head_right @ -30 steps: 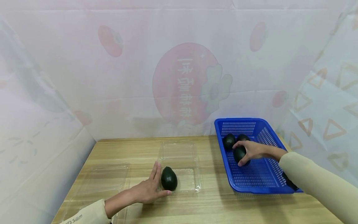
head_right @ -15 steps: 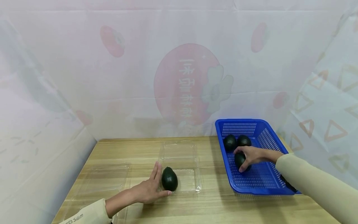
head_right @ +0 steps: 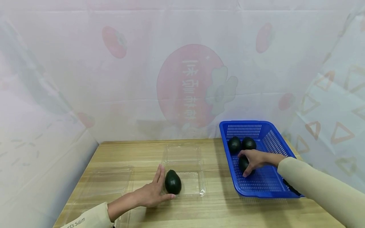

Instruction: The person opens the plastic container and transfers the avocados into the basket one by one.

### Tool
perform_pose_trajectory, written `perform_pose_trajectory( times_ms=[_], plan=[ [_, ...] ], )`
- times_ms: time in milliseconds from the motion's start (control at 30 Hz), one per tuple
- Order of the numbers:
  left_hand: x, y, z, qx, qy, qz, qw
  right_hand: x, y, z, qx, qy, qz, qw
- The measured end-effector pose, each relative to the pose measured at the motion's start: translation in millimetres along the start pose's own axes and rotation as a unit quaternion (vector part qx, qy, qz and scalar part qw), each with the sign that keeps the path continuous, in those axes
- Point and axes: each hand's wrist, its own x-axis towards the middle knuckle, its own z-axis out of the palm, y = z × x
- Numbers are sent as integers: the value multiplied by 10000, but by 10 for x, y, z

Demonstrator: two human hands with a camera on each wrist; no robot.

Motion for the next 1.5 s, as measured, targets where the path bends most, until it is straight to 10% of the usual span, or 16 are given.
perform_pose_trajectory(
  times_ms=[800,1500],
  plan=[
    [-2,12,4,104,47,45,9999,-74,-4,-72,-318,273,-283,9987],
    [5,-21,15,14,-6,-37,10000,-223,-205,-560,-110,681,-115,9975]
  ],
)
